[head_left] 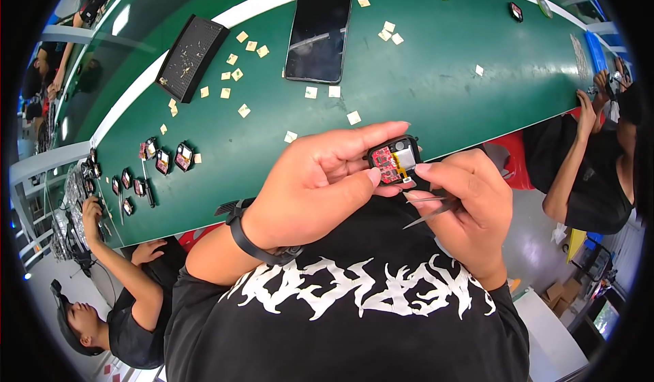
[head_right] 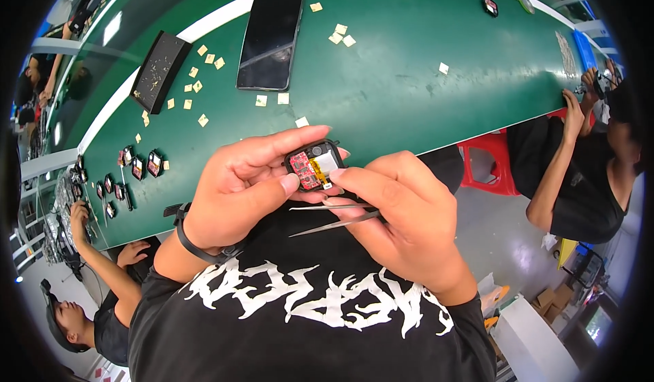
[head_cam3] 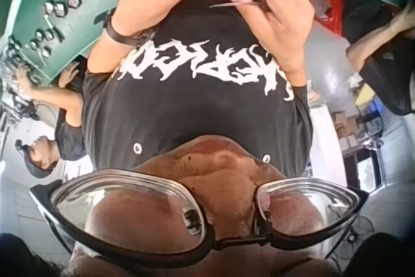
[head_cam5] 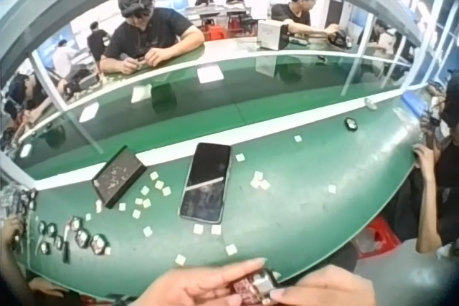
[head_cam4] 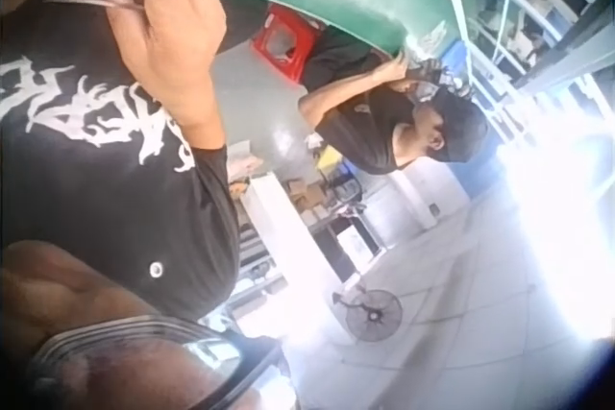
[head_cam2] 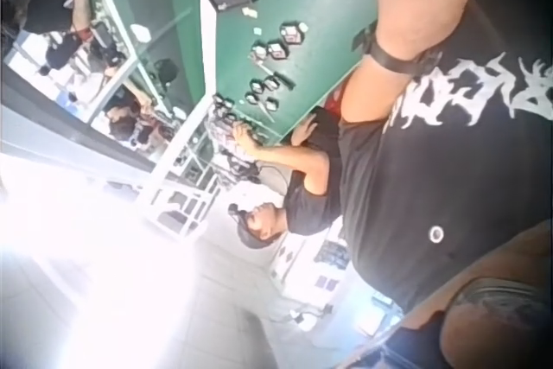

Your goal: The person is assembling a small electronic device, specifically a smart watch, by connecting internal components and using tweezers and a screwdriver.

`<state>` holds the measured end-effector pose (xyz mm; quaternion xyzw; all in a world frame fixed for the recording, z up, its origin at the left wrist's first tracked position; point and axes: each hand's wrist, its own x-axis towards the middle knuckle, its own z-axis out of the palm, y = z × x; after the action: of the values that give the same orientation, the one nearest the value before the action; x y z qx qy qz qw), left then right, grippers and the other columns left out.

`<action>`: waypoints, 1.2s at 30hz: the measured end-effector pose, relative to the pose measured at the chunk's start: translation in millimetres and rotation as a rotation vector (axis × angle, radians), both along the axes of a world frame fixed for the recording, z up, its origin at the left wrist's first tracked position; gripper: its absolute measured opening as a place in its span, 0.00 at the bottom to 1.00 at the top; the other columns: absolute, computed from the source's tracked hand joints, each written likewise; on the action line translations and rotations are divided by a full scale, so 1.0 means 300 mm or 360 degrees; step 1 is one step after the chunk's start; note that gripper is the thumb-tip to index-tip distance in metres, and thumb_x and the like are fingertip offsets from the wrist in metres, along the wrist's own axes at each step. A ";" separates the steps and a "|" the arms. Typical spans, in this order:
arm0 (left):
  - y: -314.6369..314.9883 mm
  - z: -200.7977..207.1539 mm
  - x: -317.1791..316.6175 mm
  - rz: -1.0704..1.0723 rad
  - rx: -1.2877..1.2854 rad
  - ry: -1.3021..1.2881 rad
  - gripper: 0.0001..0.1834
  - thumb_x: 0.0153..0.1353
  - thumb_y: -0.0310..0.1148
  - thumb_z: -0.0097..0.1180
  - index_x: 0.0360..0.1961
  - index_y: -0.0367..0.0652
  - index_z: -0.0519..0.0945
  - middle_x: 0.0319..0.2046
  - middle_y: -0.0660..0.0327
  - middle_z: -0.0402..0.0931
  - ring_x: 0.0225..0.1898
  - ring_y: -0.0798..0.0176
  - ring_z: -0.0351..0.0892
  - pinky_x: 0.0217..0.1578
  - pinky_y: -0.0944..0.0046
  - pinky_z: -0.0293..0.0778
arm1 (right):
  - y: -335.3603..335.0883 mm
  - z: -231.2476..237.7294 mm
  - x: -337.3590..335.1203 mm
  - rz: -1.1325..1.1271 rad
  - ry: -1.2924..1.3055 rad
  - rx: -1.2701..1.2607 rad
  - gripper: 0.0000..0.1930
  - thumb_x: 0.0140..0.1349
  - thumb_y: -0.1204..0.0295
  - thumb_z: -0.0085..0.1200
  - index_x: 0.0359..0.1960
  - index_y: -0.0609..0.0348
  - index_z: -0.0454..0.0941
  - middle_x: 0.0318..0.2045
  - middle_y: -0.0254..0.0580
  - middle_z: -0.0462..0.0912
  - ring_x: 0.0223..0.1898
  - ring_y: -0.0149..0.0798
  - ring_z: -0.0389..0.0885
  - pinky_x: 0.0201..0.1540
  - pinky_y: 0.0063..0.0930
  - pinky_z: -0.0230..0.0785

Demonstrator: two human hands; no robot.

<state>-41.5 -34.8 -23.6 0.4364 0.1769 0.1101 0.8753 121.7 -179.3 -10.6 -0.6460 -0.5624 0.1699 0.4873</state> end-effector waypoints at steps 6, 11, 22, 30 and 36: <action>-0.015 0.005 -0.006 -0.0024 -0.0005 -0.0090 0.27 0.69 0.15 0.42 0.70 0.27 0.62 0.59 0.48 0.75 0.60 0.58 0.76 0.62 0.57 0.74 | 0.028 -0.001 0.030 0.0125 -0.0210 -0.0037 0.16 0.47 0.83 0.69 0.40 0.62 0.84 0.29 0.40 0.80 0.28 0.36 0.81 0.27 0.26 0.74; -0.007 -0.006 -0.010 -0.0127 -0.0050 -0.0104 0.31 0.67 0.12 0.44 0.72 0.28 0.60 0.58 0.50 0.76 0.59 0.61 0.77 0.61 0.61 0.74 | 0.036 -0.017 0.035 0.0130 -0.0180 0.0018 0.15 0.47 0.82 0.70 0.39 0.61 0.85 0.27 0.38 0.80 0.27 0.34 0.80 0.26 0.25 0.73; 0.001 -0.002 0.003 -0.0128 -0.0238 -0.0042 0.34 0.62 0.11 0.51 0.70 0.26 0.61 0.57 0.50 0.76 0.60 0.60 0.76 0.61 0.60 0.74 | 0.045 -0.049 0.038 0.0128 -0.0187 0.0141 0.14 0.46 0.81 0.72 0.37 0.60 0.85 0.25 0.37 0.79 0.24 0.33 0.78 0.25 0.24 0.71; 0.020 -0.028 0.007 -0.0179 -0.0273 -0.0139 0.34 0.62 0.12 0.53 0.70 0.26 0.61 0.56 0.49 0.77 0.57 0.60 0.78 0.58 0.63 0.76 | 0.052 -0.048 0.044 0.0130 -0.0151 0.0139 0.14 0.46 0.79 0.73 0.35 0.61 0.85 0.24 0.37 0.78 0.22 0.33 0.76 0.22 0.23 0.67; 0.032 -0.011 0.010 -0.0198 -0.0326 0.0014 0.34 0.62 0.13 0.55 0.70 0.25 0.62 0.56 0.47 0.77 0.55 0.61 0.81 0.51 0.66 0.81 | 0.037 -0.039 0.030 0.0092 0.0106 -0.0083 0.16 0.49 0.71 0.75 0.37 0.62 0.84 0.25 0.34 0.77 0.25 0.27 0.72 0.26 0.22 0.60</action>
<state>-38.6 -25.0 -26.8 0.3554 0.1637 0.0350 0.9196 130.8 -168.1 -22.2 -0.6360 -0.5596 0.2200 0.4836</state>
